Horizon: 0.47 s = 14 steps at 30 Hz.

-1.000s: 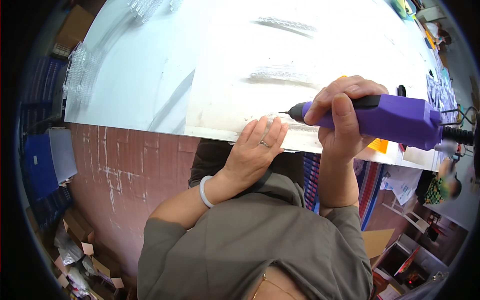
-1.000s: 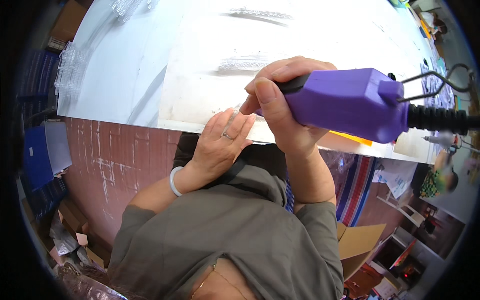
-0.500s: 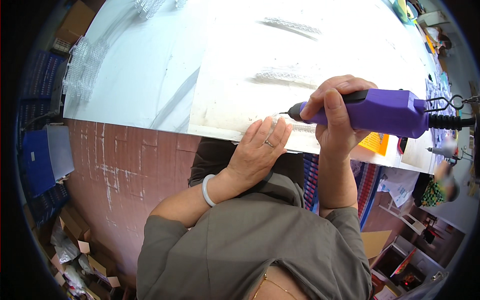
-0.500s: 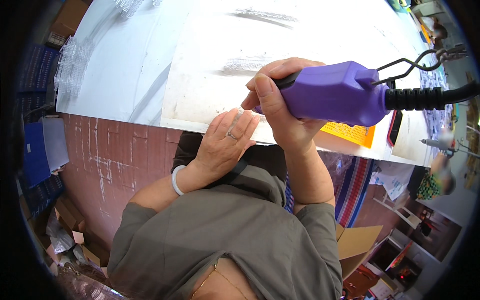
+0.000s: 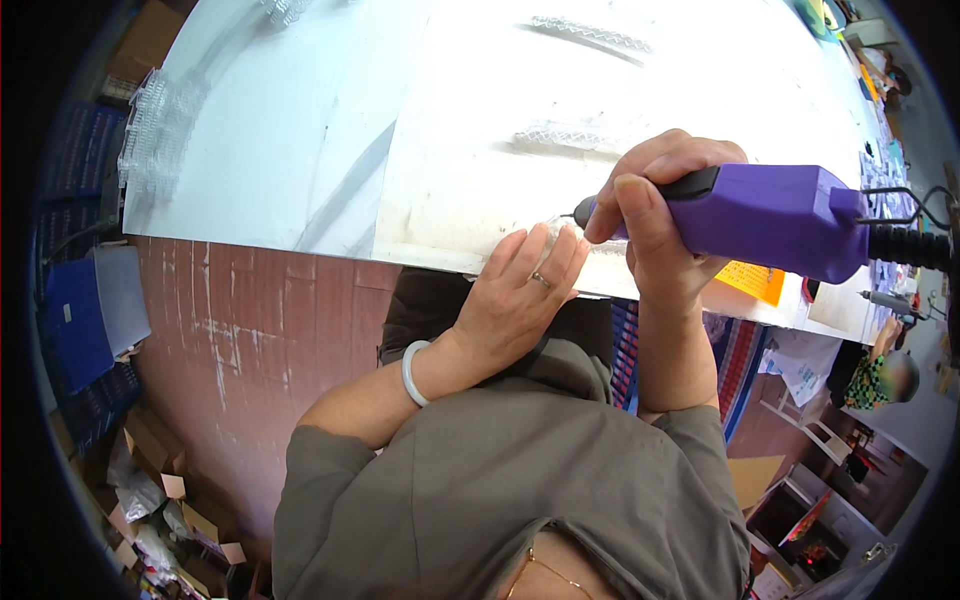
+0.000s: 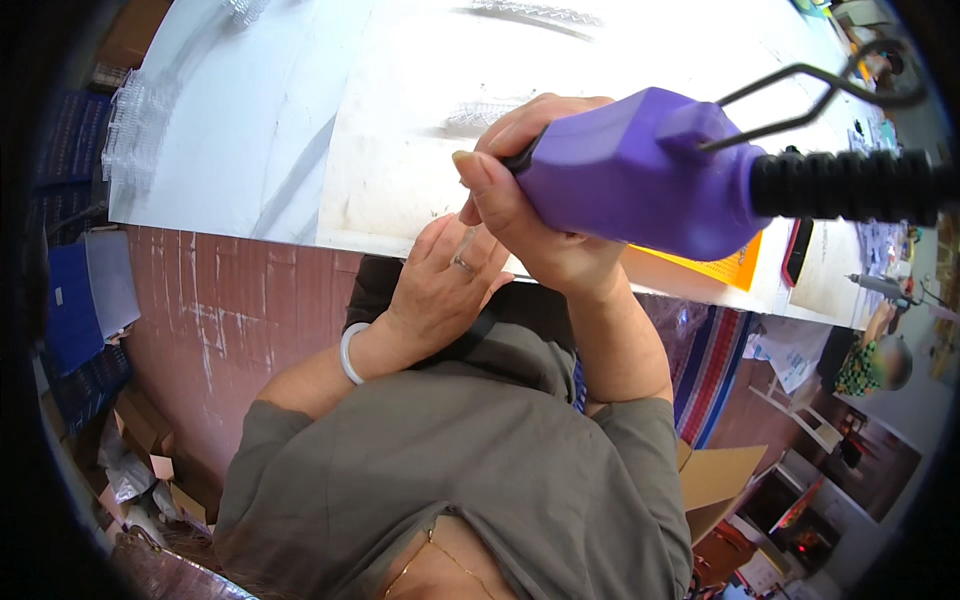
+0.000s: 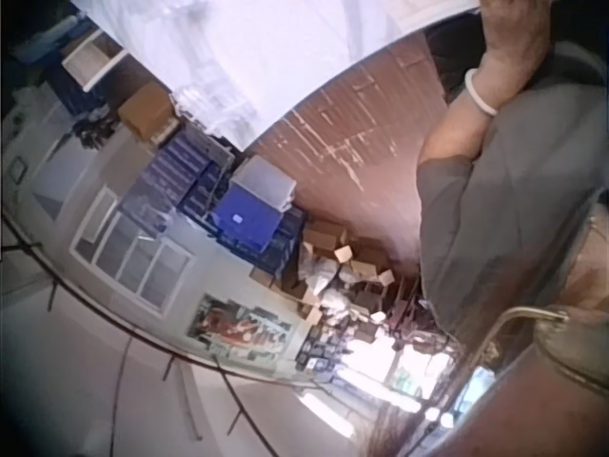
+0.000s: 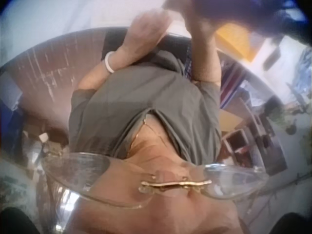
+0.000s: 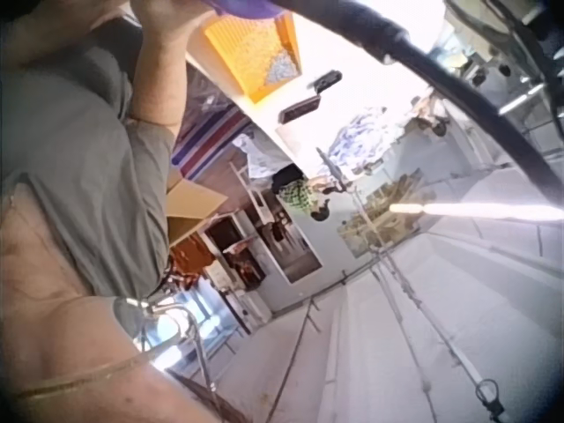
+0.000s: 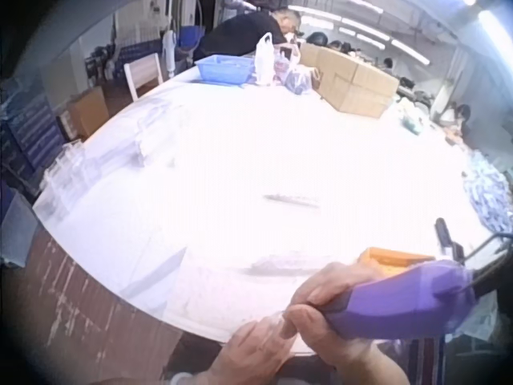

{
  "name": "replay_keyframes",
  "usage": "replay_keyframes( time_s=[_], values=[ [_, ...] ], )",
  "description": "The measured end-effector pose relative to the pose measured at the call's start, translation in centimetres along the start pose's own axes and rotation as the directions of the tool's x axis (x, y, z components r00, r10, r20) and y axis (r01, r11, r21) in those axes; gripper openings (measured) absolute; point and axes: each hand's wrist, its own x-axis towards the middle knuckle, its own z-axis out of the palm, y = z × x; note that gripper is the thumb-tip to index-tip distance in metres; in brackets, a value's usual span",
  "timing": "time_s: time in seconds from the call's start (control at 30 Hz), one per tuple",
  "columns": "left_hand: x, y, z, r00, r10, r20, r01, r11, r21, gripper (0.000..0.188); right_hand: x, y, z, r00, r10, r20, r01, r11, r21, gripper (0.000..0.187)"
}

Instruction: Attaching small silver rhinestones to clear plastic toy ships using a hot-fix setter tool.

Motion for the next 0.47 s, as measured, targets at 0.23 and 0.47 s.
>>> replay_keyframes(
  time_s=[0.23,0.47],
  values=[
    [1.4,-0.4,-0.5,1.000,0.001,-0.024,-0.002,0.999,-0.038,0.059,0.8,-0.3,0.3,0.967,0.211,-0.141,-0.195,0.974,0.119,0.012],
    [0.7,-0.2,-0.3,0.999,0.030,-0.010,-0.031,0.997,-0.073,0.055,0.7,-2.3,-1.2,0.973,0.181,-0.146,-0.166,0.980,0.108,0.007]
  ],
)
